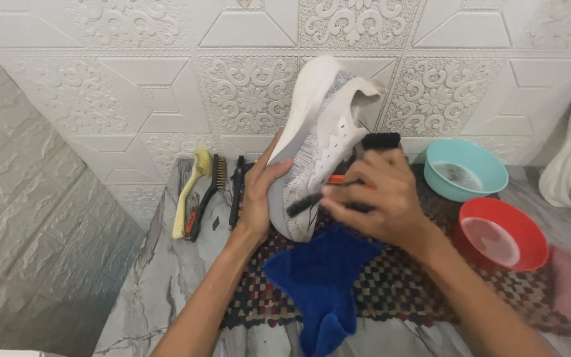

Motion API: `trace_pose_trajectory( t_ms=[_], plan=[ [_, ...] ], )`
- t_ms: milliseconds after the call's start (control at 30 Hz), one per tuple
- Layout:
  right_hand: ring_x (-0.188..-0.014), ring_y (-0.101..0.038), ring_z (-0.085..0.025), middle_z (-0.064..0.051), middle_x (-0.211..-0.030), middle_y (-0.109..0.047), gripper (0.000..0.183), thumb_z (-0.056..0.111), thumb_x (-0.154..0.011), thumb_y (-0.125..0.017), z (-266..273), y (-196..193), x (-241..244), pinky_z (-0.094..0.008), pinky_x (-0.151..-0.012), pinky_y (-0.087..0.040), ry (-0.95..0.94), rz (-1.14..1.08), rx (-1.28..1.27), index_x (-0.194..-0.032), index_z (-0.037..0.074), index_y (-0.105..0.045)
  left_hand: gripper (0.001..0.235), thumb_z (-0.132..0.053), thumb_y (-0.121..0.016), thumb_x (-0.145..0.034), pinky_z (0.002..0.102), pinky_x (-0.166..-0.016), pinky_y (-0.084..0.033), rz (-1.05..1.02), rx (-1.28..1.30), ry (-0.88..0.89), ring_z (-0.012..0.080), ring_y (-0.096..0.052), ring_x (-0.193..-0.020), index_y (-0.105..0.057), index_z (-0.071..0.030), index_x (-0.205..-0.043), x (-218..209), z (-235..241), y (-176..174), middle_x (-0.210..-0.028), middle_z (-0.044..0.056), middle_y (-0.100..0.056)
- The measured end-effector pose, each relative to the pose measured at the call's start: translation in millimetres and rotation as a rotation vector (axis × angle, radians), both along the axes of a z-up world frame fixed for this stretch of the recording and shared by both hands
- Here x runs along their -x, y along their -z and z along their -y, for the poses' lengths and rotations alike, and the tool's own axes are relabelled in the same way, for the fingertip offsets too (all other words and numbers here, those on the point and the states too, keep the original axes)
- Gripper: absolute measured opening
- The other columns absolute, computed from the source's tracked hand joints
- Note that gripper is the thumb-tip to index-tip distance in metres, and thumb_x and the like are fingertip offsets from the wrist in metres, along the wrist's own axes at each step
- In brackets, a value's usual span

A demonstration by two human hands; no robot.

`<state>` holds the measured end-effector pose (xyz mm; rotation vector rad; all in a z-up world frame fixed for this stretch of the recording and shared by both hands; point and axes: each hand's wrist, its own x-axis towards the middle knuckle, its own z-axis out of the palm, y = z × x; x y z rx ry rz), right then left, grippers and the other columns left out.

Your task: The person cleans a white sneaker by scrubbing it with a black brush and an orange brush, dipping the brushes into bowls of water, and wiping the shoe with a pink cloth. The person rotates the shoe to clean different sides and finishes by wiping the surface.

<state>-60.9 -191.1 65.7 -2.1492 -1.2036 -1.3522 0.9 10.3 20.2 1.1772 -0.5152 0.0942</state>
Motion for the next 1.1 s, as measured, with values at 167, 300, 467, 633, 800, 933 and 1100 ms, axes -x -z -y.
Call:
trace_pose_trajectory(
  t_ms=[167,300,467,633,800,933,1100],
  plan=[
    [-0.066,-0.054,-0.021,-0.001,-0.074,-0.065,0.017,0.026,-0.090,-0.087,-10,12,5,-0.036,-0.073,-0.040,-0.030,-0.003,0.014,-0.077,0.016,-0.079,0.068,-0.028,-0.064,-0.095,0.050,-0.126,-0.034,-0.018,-0.005,-0.001,0.0372,-0.048,-0.149,-0.052,-0.009,-0.160,6,2,-2,-0.164,0.025,-0.050],
    [-0.067,-0.056,-0.021,-0.003,-0.077,-0.066,0.009,0.021,-0.093,-0.087,5,1,-8,-0.034,-0.075,-0.038,0.015,-0.009,-0.077,-0.090,0.013,-0.083,0.066,-0.027,-0.062,-0.097,0.049,-0.127,-0.033,-0.030,0.032,0.010,0.0341,-0.049,-0.148,-0.052,-0.008,-0.160,6,7,-2,-0.164,0.022,-0.051],
    [-0.064,-0.054,-0.020,-0.002,-0.073,-0.067,0.011,0.022,-0.085,-0.090,-11,10,5,-0.037,-0.074,-0.038,-0.042,-0.056,-0.043,-0.081,0.017,-0.081,0.065,-0.025,-0.062,-0.098,0.050,-0.127,-0.033,-0.005,0.019,0.002,0.0366,-0.049,-0.148,-0.051,-0.007,-0.160,-3,4,2,-0.163,0.024,-0.051],
    [-0.066,-0.054,-0.020,-0.002,-0.075,-0.067,0.009,0.017,-0.091,-0.089,-5,4,-2,-0.033,-0.075,-0.037,0.019,-0.049,-0.084,-0.088,0.011,-0.082,0.064,-0.025,-0.063,-0.098,0.050,-0.127,-0.034,0.008,0.031,-0.011,0.0347,-0.049,-0.147,-0.052,-0.006,-0.159,0,3,4,-0.162,0.024,-0.051],
    [-0.066,-0.052,-0.020,-0.002,-0.073,-0.065,0.015,0.028,-0.088,-0.087,-13,10,3,-0.035,-0.073,-0.039,-0.084,-0.043,0.042,-0.081,0.017,-0.079,0.065,-0.025,-0.068,-0.095,0.047,-0.125,-0.036,0.029,-0.052,-0.003,0.0333,-0.050,-0.147,-0.057,-0.008,-0.157,-7,2,13,-0.161,0.022,-0.055],
    [-0.065,-0.048,-0.018,-0.004,-0.078,-0.062,0.012,0.019,-0.097,-0.084,-1,0,-3,-0.034,-0.072,-0.037,-0.046,0.045,0.075,-0.087,0.014,-0.079,0.063,-0.026,-0.065,-0.098,0.047,-0.127,-0.036,0.034,-0.024,-0.018,0.0332,-0.051,-0.146,-0.056,-0.006,-0.156,-7,3,8,-0.161,0.023,-0.054],
    [-0.066,-0.055,-0.020,0.000,-0.073,-0.064,0.018,0.026,-0.088,-0.088,-8,13,-1,-0.037,-0.071,-0.039,-0.090,0.003,0.083,-0.078,0.019,-0.076,0.065,-0.024,-0.065,-0.095,0.046,-0.127,-0.034,0.020,-0.065,0.052,0.0322,-0.049,-0.149,-0.056,-0.008,-0.157,-13,1,17,-0.163,0.021,-0.053]
  ],
)
